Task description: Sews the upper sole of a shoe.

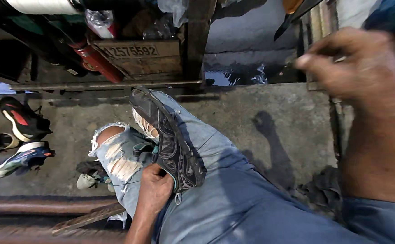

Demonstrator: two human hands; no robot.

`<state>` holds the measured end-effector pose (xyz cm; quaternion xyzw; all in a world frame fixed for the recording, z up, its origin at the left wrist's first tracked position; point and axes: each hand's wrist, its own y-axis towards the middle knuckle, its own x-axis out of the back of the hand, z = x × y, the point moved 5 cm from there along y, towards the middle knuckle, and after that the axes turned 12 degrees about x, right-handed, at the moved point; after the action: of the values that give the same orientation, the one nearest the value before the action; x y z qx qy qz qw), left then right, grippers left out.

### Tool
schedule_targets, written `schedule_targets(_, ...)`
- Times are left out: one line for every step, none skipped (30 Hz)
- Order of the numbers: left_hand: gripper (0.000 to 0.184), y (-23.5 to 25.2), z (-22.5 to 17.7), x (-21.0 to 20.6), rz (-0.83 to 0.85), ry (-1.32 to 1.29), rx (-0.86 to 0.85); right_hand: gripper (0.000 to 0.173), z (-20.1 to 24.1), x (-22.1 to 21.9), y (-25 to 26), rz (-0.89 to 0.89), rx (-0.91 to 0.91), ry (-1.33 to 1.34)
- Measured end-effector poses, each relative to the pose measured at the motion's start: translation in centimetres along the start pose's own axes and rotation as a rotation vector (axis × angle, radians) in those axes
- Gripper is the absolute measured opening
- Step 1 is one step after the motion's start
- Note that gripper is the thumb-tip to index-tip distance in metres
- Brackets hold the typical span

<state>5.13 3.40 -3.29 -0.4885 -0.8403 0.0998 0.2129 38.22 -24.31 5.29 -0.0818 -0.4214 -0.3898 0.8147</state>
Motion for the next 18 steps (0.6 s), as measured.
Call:
schedule_targets(0.012, 0.0, -0.1, 0.0, -0.003, 0.009, 0.014, 0.038, 0.5, -1.8, 0.0, 0.099, 0.031, -0.066)
schedule_targets(0.011, 0.0, -0.1, -0.1, -0.005, 0.015, 0.030, 0.040, 1.6, -4.0, -0.3, 0.169, 0.068, -0.044)
schedule_targets(0.011, 0.1, -0.3, -0.3, -0.005, 0.017, 0.044, 0.042, 3.5, -6.6, -0.8, 0.219, 0.093, 0.044)
schedule_targets(0.011, 0.1, -0.5, -0.5, -0.004, 0.021, 0.057, 0.046, 6.0, -9.4, -1.6, 0.273, 0.110, 0.168)
schedule_targets(0.011, 0.2, -0.7, -0.7, 0.003, 0.023, 0.062, 0.050, 8.6, -12.1, -2.4, 0.345, 0.109, 0.276)
schedule_targets(0.010, 0.2, -0.8, -0.8, 0.009, 0.035, 0.056, 0.053, 10.7, -14.5, -3.2, 0.442, 0.093, 0.348)
schedule_targets(0.009, 0.2, -0.9, -0.7, 0.006, 0.084, 0.035, 0.054, 12.1, -16.5, -3.7, 0.539, 0.091, 0.387)
schedule_targets(0.009, 0.1, -0.9, -0.2, -0.012, 0.170, 0.008, 0.053, 12.7, -18.0, -4.0, 0.610, 0.101, 0.419)
schedule_targets(0.013, 0.1, -0.7, 0.8, -0.054, 0.294, -0.013, 0.050, 12.7, -19.0, -4.2, 0.652, 0.106, 0.461)
schedule_targets(0.021, 0.1, -0.5, 2.3, -0.106, 0.412, -0.027, 0.046, 12.5, -19.5, -4.2, 0.668, 0.118, 0.486)
schedule_targets(0.030, 0.1, -0.2, 4.3, -0.142, 0.482, -0.020, 0.042, 12.3, -19.7, -4.2, 0.667, 0.135, 0.502)
schedule_targets(0.036, 0.2, 0.2, 6.7, -0.185, 0.506, 0.007, 0.039, 12.1, -19.7, -4.2, 0.665, 0.145, 0.519)
schedule_targets(0.038, 0.2, 0.5, 9.1, -0.233, 0.515, 0.048, 0.039, 11.9, -19.7, -4.2, 0.667, 0.149, 0.532)
schedule_targets(0.038, 0.1, 0.7, 10.9, -0.282, 0.549, 0.078, 0.039, 11.8, -19.7, -4.1, 0.676, 0.147, 0.543)
schedule_targets(0.036, -0.1, 0.8, 12.0, -0.313, 0.609, 0.084, 0.039, 11.8, -19.7, -4.1, 0.693, 0.139, 0.549)
schedule_targets(0.034, -0.4, 0.7, 12.3, -0.320, 0.679, 0.057, 0.039, 11.8, -19.9, -4.1, 0.706, 0.136, 0.556)
schedule_targets(0.036, -0.7, 0.2, 12.0, -0.318, 0.751, 0.004, 0.038, 11.8, -20.1, -4.0, 0.709, 0.133, 0.569)
schedule_targets(0.040, -1.1, -0.4, 11.2, -0.311, 0.786, -0.049, 0.038, 11.8, -20.3, -3.9, 0.707, 0.128, 0.592)
